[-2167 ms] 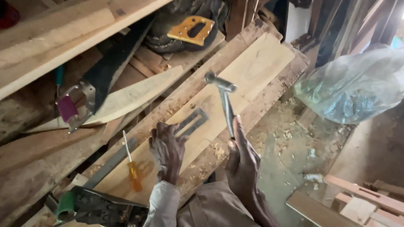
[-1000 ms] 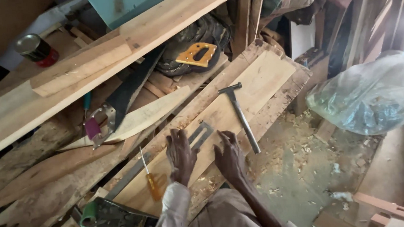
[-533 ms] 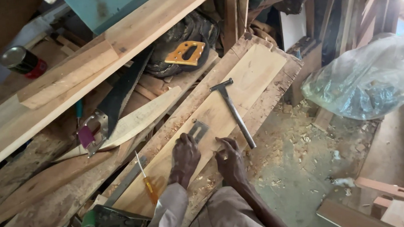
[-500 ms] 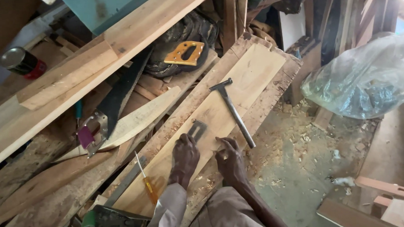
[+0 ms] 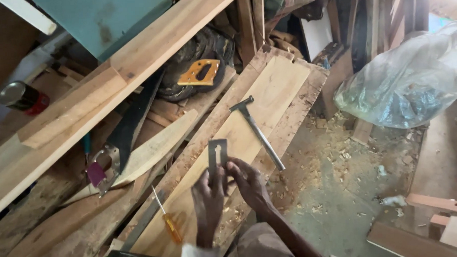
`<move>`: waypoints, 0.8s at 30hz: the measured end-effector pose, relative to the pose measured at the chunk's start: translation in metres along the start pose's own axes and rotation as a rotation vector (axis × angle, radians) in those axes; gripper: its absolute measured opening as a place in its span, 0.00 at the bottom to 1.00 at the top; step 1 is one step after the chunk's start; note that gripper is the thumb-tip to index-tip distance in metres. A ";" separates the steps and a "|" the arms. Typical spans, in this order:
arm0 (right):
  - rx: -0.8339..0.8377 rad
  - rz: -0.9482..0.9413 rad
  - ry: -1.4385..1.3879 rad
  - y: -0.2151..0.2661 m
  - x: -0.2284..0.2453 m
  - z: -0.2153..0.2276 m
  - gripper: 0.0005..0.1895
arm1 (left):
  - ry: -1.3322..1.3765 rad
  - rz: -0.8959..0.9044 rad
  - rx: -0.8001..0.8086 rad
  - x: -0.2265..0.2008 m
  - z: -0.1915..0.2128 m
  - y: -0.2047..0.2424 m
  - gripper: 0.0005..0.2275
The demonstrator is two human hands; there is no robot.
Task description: The person uses a hammer to tap a metal square on a wooden plank, then removes the blade from a hand plane, cleans it, and reinserts it. They adjust the blade depth using a screwdriver and test the plane on the wood.
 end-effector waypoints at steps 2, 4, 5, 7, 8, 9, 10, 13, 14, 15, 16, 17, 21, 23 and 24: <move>-0.107 0.042 0.005 0.007 0.024 -0.003 0.20 | 0.117 0.138 0.015 -0.030 0.005 0.010 0.14; -0.196 0.081 0.007 0.016 0.045 -0.006 0.16 | 0.235 0.283 0.014 -0.042 0.012 0.019 0.14; -0.203 0.124 0.054 0.018 0.055 -0.006 0.15 | 0.258 0.299 0.015 -0.042 0.014 0.021 0.13; -0.197 0.172 0.102 0.024 0.076 -0.009 0.14 | 0.287 0.314 0.003 -0.047 0.020 0.025 0.13; -0.173 0.185 0.147 0.028 0.087 -0.012 0.15 | 0.343 0.299 0.014 -0.053 0.024 0.027 0.16; -0.147 0.199 0.195 0.031 0.097 -0.014 0.16 | 0.402 0.283 0.023 -0.059 0.027 0.030 0.19; -0.133 0.205 0.199 0.034 0.104 -0.016 0.16 | 0.410 0.282 0.010 -0.059 0.028 0.029 0.19; -0.094 0.436 0.383 0.042 0.124 -0.026 0.13 | 0.568 0.224 -0.125 -0.065 0.033 0.030 0.22; -0.098 0.485 0.394 0.045 0.128 -0.029 0.12 | 0.631 0.197 -0.096 -0.069 0.035 0.031 0.19; -0.107 0.532 0.406 0.048 0.133 -0.030 0.12 | 0.693 0.169 -0.060 -0.073 0.034 0.032 0.24; -0.092 0.542 0.405 0.050 0.134 -0.033 0.12 | 0.699 0.164 -0.076 -0.072 0.037 0.032 0.24; -0.101 0.586 0.357 0.053 0.136 -0.035 0.11 | 0.751 0.143 -0.060 -0.072 0.037 0.033 0.24; -0.123 0.681 0.286 0.059 0.138 -0.043 0.11 | 0.994 0.145 -0.034 -0.063 0.033 0.036 0.23; -0.122 0.744 0.285 0.060 0.141 -0.049 0.12 | 1.062 0.128 -0.068 -0.048 0.027 0.034 0.23; -0.133 0.802 0.285 0.061 0.143 -0.052 0.13 | 1.127 0.114 -0.091 -0.041 0.025 0.034 0.23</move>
Point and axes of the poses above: each hand's wrist, its own y-axis away from the middle knuckle, its own z-axis out of the back of the hand, x = y × z, the point moved 2 cm from there along -y, towards the middle knuckle, and after that the axes turned 3 degrees about y, right-handed, at the moved point
